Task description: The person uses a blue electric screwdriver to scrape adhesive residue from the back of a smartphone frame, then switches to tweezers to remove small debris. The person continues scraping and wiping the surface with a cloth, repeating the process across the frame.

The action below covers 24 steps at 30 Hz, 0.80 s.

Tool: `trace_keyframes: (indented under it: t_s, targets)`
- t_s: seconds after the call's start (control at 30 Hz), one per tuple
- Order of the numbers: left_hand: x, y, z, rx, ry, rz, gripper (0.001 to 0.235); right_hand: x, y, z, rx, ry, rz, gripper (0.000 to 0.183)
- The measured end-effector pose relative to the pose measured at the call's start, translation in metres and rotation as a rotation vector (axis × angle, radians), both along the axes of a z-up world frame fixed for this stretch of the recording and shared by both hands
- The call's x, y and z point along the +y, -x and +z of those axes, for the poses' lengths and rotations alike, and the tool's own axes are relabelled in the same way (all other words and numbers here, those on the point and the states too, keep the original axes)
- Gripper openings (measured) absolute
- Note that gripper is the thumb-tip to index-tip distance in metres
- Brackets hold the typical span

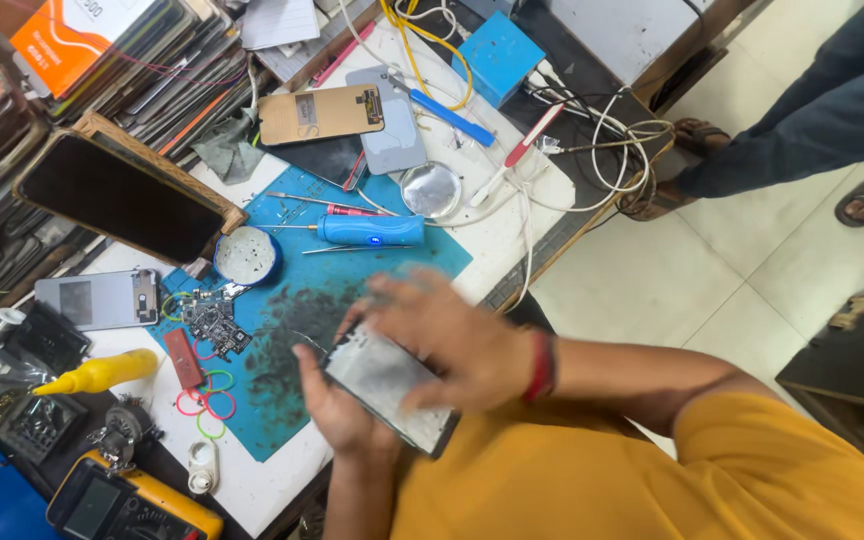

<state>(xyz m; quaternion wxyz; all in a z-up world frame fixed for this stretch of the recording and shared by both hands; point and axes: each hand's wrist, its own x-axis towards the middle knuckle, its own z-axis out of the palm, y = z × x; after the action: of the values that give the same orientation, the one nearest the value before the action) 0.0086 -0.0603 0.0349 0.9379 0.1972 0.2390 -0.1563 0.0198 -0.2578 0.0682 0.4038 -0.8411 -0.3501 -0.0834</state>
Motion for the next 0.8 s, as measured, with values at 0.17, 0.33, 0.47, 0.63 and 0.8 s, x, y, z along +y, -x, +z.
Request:
trace_keyframes:
  t_s: [0.17, 0.33, 0.47, 0.63, 0.8]
  targets:
    - [0.002, 0.002, -0.011, -0.155, -0.216, -0.057, 0.076, 0.044, 0.017, 0.006, 0.039, 0.078, 0.180, 0.097]
    - [0.007, 0.006, -0.020, -0.151, -0.069, 0.011, 0.080, 0.036, 0.024, 0.017, 0.005, 0.122, 0.288, 0.088]
    - [0.011, 0.005, -0.011, -0.115, -0.126, 0.084, 0.080, 0.024, 0.030, 0.017, 0.020, 0.069, 0.307, 0.065]
    - [0.017, -0.007, 0.008, -0.064, -0.177, 0.174, 0.076, 0.021, 0.030, 0.021, 0.167, -0.121, 0.307, 0.028]
    - [0.009, -0.003, 0.009, -0.077, -0.209, 0.132, 0.074, 0.043, 0.022, 0.017, 0.373, -0.235, 0.030, 0.020]
